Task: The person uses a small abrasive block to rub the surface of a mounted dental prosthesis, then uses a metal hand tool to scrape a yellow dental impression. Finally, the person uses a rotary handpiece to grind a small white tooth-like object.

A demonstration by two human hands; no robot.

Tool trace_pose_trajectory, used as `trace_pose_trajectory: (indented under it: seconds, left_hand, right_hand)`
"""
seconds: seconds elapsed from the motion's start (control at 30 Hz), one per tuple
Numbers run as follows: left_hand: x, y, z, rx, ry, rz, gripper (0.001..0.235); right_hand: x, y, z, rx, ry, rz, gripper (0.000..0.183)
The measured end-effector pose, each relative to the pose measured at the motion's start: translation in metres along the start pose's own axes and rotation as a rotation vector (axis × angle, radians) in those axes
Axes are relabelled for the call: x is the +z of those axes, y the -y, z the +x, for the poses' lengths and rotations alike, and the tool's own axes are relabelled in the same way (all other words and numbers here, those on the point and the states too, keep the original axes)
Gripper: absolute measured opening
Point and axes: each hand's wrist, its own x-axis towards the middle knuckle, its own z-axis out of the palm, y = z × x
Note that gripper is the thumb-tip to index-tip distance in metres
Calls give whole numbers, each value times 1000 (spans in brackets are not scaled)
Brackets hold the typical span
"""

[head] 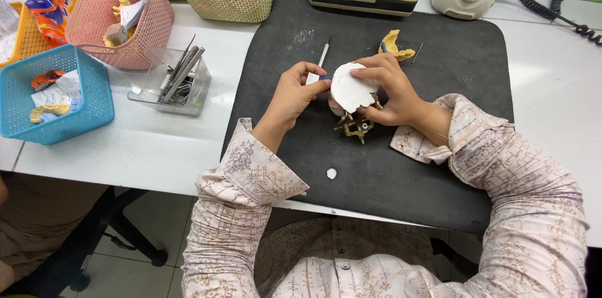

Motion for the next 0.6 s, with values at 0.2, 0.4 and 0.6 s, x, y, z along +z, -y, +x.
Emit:
trace_pose_trajectory:
  seconds: [0.2,0.4,0.6]
  left_hand:
    - [1,1,-1,5,7,-27,24]
    - [0,-1,-2,-2,31,-15,24]
    - [1,-4,-4,-6,63,-16,28]
  right_hand:
    - [0,4,5,10,17,34,64]
    - [-1,7,6,27,36,39,63]
    - [-8,7,3,85,56,37,58]
